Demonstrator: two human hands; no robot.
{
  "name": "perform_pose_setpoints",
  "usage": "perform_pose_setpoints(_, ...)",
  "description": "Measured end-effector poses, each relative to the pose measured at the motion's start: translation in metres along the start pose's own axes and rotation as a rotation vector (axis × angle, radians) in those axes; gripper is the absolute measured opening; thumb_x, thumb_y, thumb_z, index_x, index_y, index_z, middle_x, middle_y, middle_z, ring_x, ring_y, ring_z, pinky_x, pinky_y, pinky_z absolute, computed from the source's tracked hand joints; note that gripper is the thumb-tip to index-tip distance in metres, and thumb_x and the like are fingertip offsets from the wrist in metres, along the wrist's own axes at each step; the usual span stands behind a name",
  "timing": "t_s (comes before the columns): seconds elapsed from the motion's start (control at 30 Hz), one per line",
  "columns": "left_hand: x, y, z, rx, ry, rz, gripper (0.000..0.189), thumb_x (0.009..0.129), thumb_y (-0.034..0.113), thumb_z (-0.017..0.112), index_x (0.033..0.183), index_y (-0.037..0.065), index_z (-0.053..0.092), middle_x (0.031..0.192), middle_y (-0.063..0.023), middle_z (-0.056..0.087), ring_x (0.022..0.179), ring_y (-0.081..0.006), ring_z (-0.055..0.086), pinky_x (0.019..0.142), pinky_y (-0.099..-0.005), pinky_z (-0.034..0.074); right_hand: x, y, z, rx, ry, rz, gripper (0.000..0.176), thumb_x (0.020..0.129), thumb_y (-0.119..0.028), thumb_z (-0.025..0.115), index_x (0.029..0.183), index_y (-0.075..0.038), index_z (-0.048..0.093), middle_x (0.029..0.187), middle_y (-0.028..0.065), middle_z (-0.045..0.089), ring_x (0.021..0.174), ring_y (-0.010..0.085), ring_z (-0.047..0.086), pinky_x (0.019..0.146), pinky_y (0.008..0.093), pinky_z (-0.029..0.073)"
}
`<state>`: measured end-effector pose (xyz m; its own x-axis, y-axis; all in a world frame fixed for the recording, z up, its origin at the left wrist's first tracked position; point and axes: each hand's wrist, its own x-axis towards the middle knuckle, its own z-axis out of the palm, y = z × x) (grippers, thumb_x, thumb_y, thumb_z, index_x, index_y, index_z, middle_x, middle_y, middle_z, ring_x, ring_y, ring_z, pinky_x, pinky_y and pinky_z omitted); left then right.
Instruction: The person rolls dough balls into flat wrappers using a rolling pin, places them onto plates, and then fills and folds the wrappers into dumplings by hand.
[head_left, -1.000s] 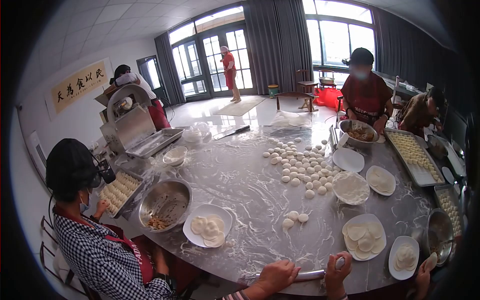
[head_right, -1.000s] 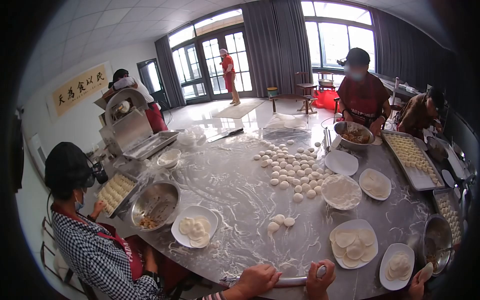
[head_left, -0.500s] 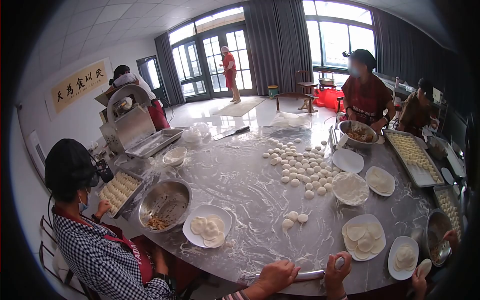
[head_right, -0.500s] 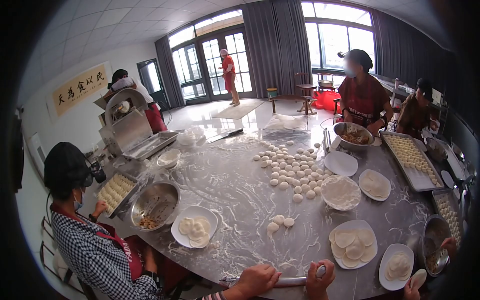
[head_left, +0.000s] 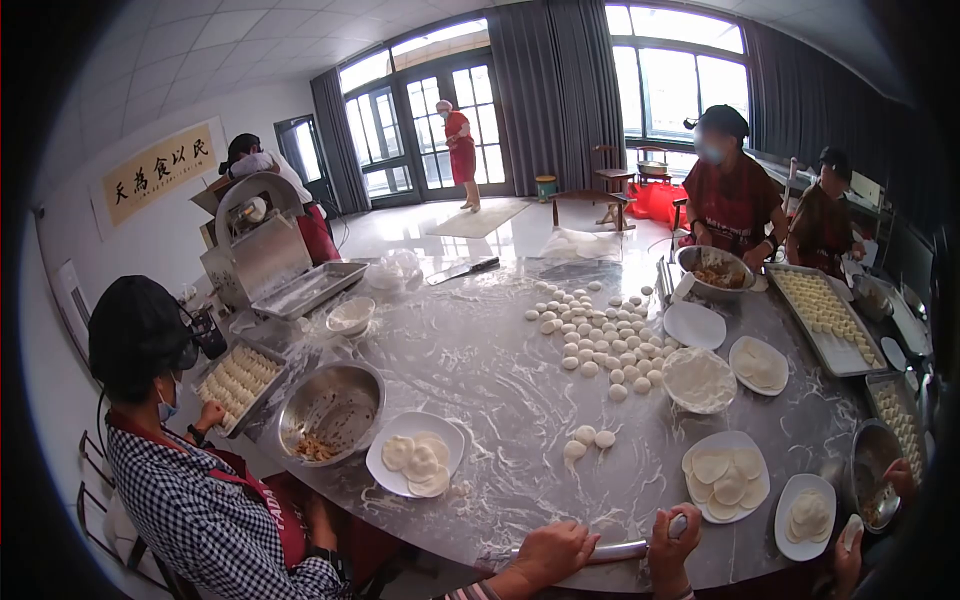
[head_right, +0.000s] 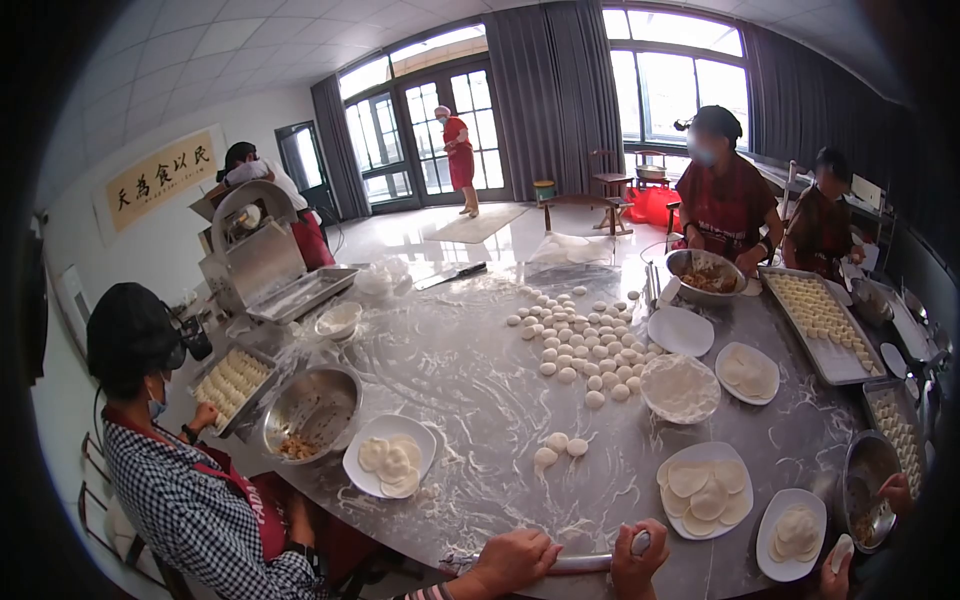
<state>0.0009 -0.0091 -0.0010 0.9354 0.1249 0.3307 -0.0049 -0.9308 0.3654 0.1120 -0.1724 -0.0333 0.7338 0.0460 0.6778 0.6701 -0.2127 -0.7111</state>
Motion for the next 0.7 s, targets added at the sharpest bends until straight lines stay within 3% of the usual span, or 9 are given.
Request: perform_pose_setpoints(0.7, 0.001, 0.002, -0.003, -0.008, -0.01, -0.013, 0.03, 0.089, 0.031, 0.055, 0.072, 0.006, 0.057, 0.067, -0.0101, 0.058, 0.062, -0.027, 0.061, 0.053, -0.0366, 0.05, 0.006, -0.009, 0.0, -0.008, -0.003, -0.037, 0.019, 0.079, -0.005, 0.064, 0.088, -0.003, 0.047, 0.074, 0.0102, 0.048, 0.061, 0.0203, 0.048, 0.057, 0.0328, 0.04)
